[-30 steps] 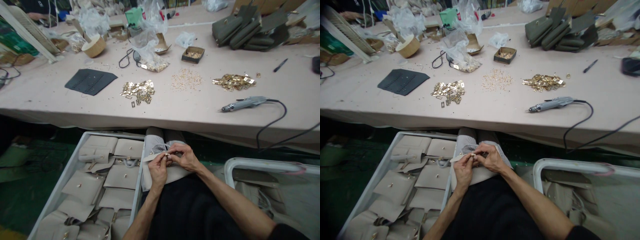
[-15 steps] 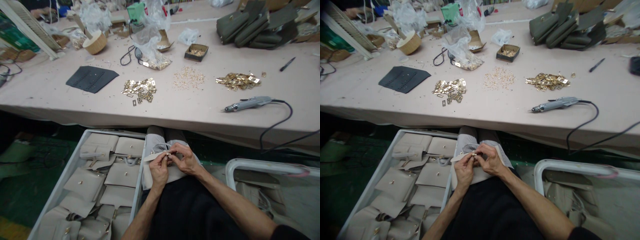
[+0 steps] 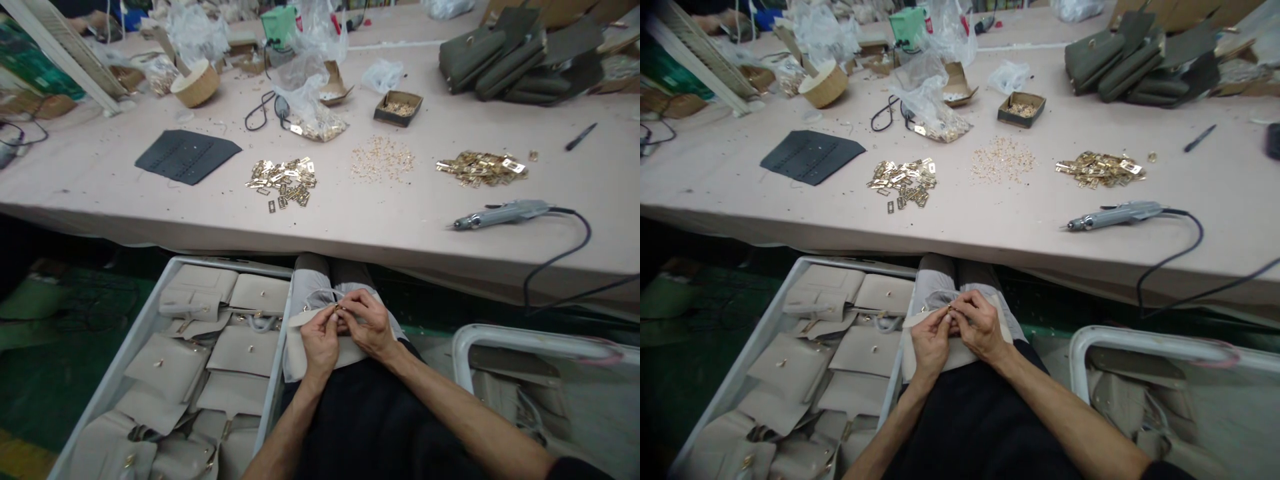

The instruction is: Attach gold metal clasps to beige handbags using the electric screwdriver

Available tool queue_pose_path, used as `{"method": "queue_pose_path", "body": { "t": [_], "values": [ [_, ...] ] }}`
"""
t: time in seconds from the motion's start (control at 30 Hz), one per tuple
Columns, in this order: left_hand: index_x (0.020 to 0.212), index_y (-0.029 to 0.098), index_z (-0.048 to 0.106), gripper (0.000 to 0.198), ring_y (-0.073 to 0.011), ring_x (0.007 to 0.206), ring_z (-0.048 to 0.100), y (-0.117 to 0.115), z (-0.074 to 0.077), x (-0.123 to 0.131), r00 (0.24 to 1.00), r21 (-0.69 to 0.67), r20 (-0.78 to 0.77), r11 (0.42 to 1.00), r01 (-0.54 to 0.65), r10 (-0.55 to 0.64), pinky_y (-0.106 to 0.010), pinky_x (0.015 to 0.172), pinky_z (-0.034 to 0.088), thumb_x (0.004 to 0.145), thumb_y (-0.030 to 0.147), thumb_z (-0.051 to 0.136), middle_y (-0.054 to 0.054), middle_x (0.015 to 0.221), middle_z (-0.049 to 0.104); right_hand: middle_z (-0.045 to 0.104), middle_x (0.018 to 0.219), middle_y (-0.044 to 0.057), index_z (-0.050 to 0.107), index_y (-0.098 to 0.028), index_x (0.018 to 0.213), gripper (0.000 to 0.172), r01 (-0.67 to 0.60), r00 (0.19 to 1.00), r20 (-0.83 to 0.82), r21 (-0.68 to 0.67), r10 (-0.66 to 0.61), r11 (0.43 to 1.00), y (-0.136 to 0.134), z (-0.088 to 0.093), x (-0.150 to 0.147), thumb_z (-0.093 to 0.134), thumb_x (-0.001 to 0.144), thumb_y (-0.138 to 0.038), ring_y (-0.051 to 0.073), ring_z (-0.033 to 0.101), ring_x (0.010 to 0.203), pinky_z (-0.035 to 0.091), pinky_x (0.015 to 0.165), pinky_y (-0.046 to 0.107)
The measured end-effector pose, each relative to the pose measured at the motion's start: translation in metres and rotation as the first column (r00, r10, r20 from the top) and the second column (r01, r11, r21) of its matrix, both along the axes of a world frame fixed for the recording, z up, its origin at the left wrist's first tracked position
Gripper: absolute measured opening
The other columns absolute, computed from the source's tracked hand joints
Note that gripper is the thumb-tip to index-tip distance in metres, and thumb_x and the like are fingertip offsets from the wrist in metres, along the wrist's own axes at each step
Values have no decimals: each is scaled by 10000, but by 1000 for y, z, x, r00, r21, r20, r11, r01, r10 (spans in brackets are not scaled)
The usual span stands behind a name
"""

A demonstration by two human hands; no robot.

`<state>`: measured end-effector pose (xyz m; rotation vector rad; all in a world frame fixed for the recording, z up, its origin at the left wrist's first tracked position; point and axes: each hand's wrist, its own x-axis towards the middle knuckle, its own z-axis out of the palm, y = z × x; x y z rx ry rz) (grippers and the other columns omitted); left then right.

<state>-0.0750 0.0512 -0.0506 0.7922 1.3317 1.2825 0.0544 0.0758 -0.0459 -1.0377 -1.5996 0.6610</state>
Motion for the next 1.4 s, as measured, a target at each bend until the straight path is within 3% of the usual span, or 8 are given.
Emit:
{"method": "queue_pose_path", "body": {
  "t": [0.2,0.33,0.53,0.77,1.03,1.4],
  "values": [
    [1051,115,801,329,-266,763,799,4,-8,-3,988,-80,151,995,52,-39,-408,727,696,833,361,780,-129,995,820,696,941,66,761,-242,1007,190,63,997,-41,-62,-66,996,1,-5,-3,662,917,-107,216,674,877,571,766,367],
    [1063,86,780,389,-263,709,796,5,-9,-4,980,-145,197,988,57,-28,-414,705,696,802,374,804,-133,919,822,718,896,46,749,-223,890,93,50,995,-78,-215,-68,975,5,-6,-1,701,887,-144,213,684,855,562,793,362],
    [1078,65,761,452,-265,678,795,6,-9,-5,982,-190,182,979,80,-44,-401,702,693,767,385,831,-128,806,813,736,880,41,768,-213,860,28,19,989,-123,-446,-82,895,9,-11,3,746,846,-205,206,688,834,547,762,329],
    [1073,37,739,502,-276,692,801,10,-14,-6,975,-222,219,971,87,-37,-325,641,674,758,411,852,-161,800,805,763,863,70,788,-190,867,161,-165,952,-304,-594,-29,788,17,-14,12,816,812,-338,218,703,779,573,728,333],
    [1017,15,727,472,-252,656,791,14,-8,-1,969,-292,246,955,53,22,-273,605,650,720,354,865,-163,747,790,770,931,111,728,-156,782,281,-242,901,-422,-675,-96,697,20,-21,13,881,736,-387,214,707,755,579,716,336],
    [975,50,721,432,-252,666,790,14,-5,-5,959,-317,280,947,44,49,-289,615,641,719,367,866,-156,792,791,723,971,96,683,-168,736,345,-294,920,-385,-546,76,785,22,-12,25,828,809,-473,231,670,967,541,898,381]
  ]
}}
